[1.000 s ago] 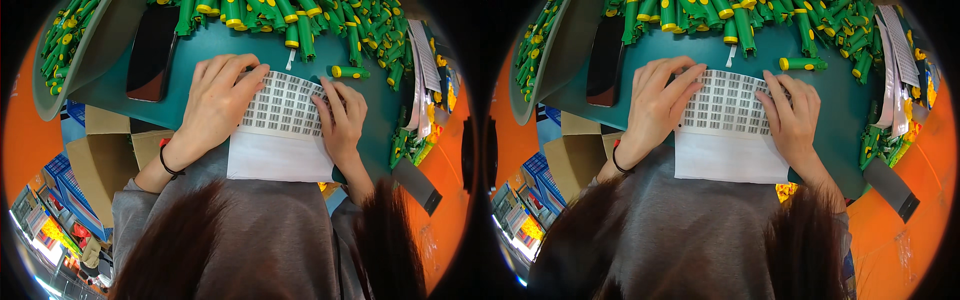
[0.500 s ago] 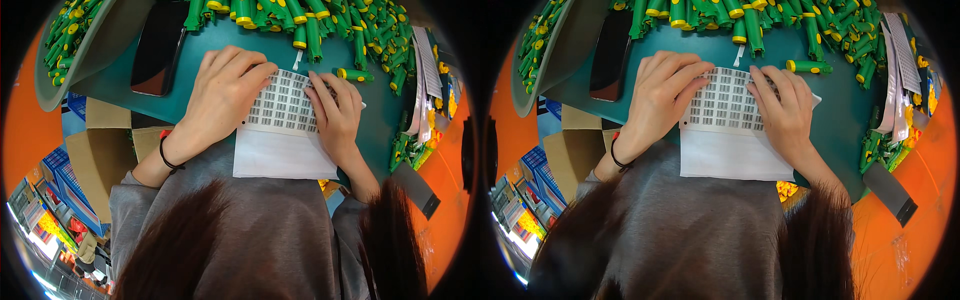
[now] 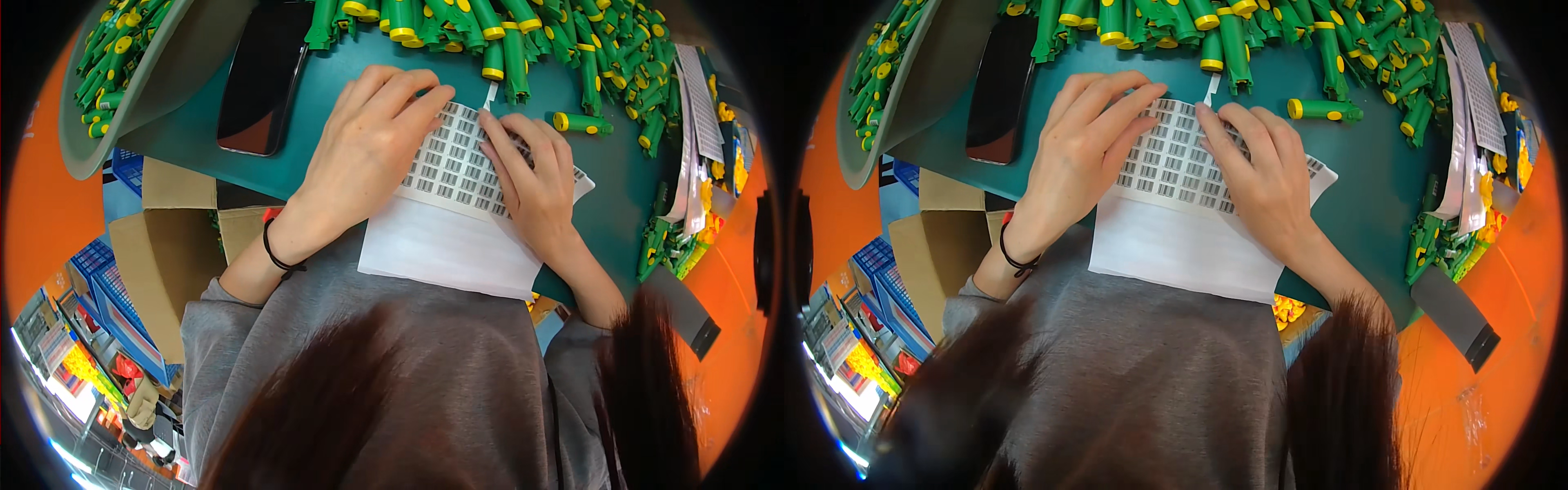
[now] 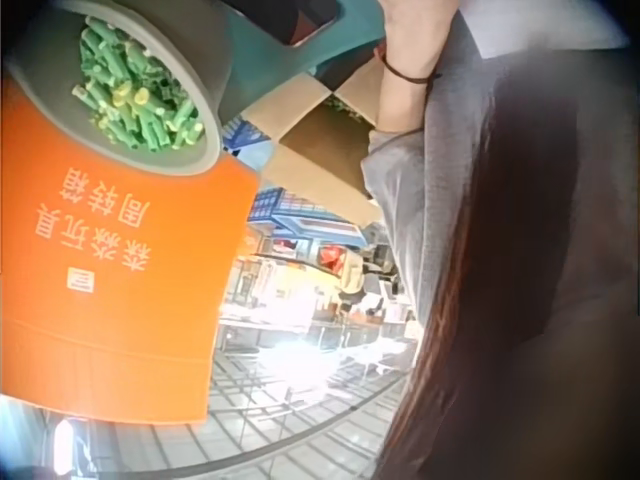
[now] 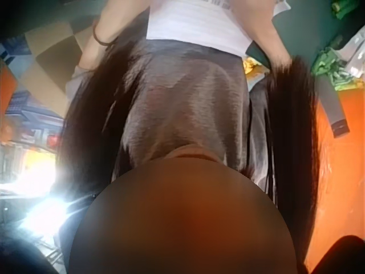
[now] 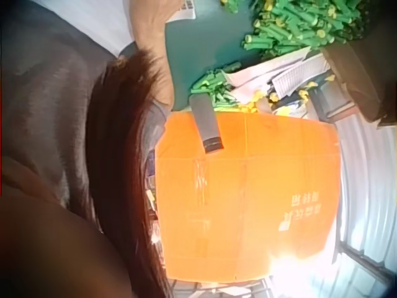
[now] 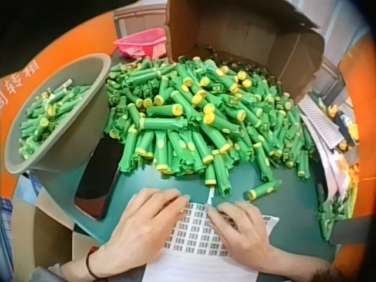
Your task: Applying small barcode stickers to green plastic tubes at a factory workbench.
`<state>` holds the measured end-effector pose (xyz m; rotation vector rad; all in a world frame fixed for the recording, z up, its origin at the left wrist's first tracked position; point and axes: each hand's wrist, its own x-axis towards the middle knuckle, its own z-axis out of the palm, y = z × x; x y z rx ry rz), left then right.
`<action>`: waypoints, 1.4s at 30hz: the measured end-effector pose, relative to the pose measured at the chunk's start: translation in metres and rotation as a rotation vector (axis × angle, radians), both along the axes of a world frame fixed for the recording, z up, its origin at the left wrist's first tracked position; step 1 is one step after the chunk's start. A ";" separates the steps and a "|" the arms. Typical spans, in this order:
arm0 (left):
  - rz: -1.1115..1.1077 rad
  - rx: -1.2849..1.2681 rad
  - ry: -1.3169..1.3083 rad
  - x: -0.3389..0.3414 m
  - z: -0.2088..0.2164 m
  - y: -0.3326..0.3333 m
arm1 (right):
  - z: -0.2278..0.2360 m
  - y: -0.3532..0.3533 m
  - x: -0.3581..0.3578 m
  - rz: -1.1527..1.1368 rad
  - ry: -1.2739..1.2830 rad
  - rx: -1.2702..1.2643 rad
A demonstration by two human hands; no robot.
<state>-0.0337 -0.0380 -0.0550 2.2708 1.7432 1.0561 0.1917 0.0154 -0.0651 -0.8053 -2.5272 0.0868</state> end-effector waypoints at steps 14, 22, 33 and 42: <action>0.020 -0.039 -0.097 -0.005 0.002 -0.001 | -0.001 0.002 -0.012 0.055 0.030 0.008; 0.020 -0.059 -0.197 -0.009 0.002 0.000 | 0.003 0.003 -0.019 0.010 0.026 -0.065; 0.028 0.005 -0.194 -0.013 0.003 0.001 | 0.001 0.004 -0.014 0.032 0.184 -0.121; 0.060 0.011 0.033 -0.007 0.019 0.002 | 0.056 0.057 0.056 -0.106 -0.027 -0.171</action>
